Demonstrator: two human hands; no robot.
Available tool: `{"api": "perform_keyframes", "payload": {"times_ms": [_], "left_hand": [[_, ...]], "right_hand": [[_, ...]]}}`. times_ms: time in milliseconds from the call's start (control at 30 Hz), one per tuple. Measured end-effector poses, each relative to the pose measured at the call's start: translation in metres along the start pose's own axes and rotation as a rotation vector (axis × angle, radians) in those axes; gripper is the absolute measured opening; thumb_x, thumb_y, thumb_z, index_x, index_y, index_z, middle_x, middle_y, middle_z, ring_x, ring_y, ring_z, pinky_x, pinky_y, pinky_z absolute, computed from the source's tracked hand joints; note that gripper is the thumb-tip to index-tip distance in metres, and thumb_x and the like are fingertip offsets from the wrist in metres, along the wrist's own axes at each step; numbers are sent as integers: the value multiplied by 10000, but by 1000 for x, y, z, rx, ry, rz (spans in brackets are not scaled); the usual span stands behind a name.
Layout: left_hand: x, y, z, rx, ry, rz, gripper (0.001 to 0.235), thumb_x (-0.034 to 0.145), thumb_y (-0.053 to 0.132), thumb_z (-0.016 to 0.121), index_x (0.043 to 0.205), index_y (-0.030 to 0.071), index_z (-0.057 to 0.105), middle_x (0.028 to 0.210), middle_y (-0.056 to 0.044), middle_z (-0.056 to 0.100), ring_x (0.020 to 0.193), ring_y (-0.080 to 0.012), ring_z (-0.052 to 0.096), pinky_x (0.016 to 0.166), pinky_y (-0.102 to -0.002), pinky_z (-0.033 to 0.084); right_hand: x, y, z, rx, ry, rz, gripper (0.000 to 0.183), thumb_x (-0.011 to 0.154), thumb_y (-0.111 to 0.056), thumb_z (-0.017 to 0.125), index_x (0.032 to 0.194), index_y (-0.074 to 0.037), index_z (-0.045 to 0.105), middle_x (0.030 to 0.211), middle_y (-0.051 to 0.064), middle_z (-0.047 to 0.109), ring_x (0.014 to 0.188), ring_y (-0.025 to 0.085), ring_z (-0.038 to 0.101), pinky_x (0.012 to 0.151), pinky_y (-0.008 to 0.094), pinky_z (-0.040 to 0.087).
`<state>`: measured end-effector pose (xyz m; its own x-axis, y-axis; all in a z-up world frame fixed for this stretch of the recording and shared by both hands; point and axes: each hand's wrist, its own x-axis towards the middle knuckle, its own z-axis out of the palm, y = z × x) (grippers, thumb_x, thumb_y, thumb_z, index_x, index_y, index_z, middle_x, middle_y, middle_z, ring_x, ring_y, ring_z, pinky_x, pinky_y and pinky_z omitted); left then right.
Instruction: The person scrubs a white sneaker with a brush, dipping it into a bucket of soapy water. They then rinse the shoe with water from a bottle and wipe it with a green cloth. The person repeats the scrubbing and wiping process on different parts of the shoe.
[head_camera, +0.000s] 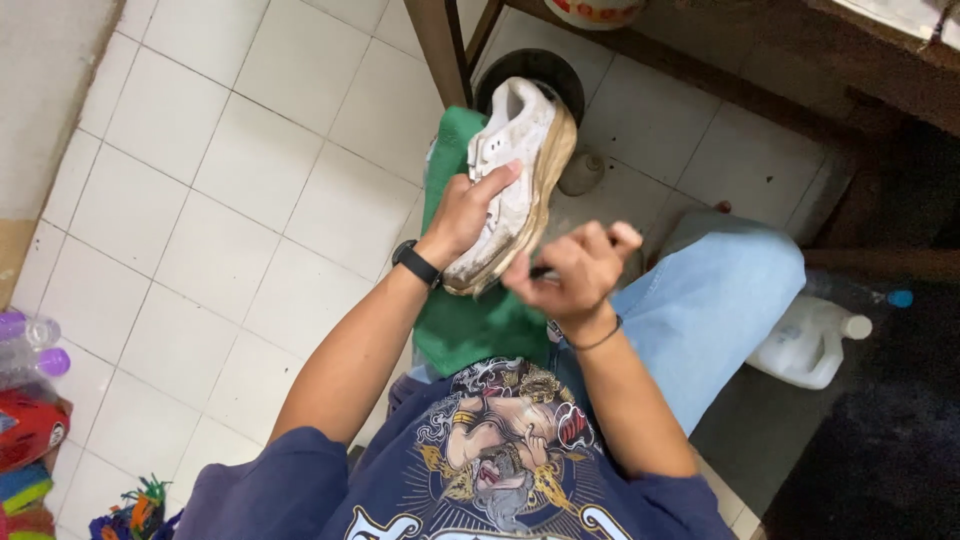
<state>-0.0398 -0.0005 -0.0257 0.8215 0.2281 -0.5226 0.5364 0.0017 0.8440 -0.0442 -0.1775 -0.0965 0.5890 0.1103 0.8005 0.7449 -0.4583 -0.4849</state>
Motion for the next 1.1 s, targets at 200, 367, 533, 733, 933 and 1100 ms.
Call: {"api": "perform_keyframes", "payload": {"times_ms": [200, 367, 533, 733, 933, 1100], "left_hand": [[-11, 5, -1, 0, -24, -29, 585, 742, 575, 751, 874, 5, 749, 814, -124, 654, 826, -214, 627, 771, -376, 517], [-10, 23, -8, -25, -29, -32, 532, 744, 573, 764, 813, 46, 750, 756, -75, 643, 773, -168, 598, 718, -326, 503], [-9, 29, -7, -44, -7, -77, 506, 743, 556, 773, 820, 58, 731, 779, -75, 642, 797, -180, 601, 717, -302, 490], [0, 26, -7, -63, -20, -69, 451, 772, 501, 781, 822, 59, 708, 767, -70, 634, 780, -197, 597, 728, -301, 488], [-2, 39, -2, -47, -51, -101, 431, 769, 496, 802, 748, 76, 708, 689, -66, 622, 697, -174, 576, 685, -297, 479], [0, 47, 4, -81, -45, -97, 380, 788, 453, 800, 704, 95, 706, 669, -41, 624, 679, -150, 570, 668, -271, 483]], "right_hand": [[-5, 39, 14, 20, 29, 207, 276, 756, -211, 837, 771, -164, 565, 576, -9, 499, 595, 254, 487, 867, 369, 384], [12, 74, 37, -30, 49, 236, 276, 793, -137, 795, 747, -190, 529, 610, -26, 520, 609, 227, 499, 838, 368, 368], [31, 68, 36, -39, -5, 124, 322, 799, -213, 839, 736, -181, 524, 608, -22, 530, 610, 236, 547, 870, 388, 378], [51, 92, 46, -37, 21, 98, 322, 775, -133, 831, 685, -213, 533, 616, -15, 572, 608, 211, 593, 856, 336, 363], [52, 142, 54, -33, 26, 175, 265, 724, -139, 867, 785, -159, 610, 583, 25, 588, 551, 234, 596, 804, 304, 422], [52, 138, 62, 48, -18, 301, 236, 751, -148, 843, 771, -162, 609, 574, 15, 602, 538, 226, 593, 758, 308, 423]]}}
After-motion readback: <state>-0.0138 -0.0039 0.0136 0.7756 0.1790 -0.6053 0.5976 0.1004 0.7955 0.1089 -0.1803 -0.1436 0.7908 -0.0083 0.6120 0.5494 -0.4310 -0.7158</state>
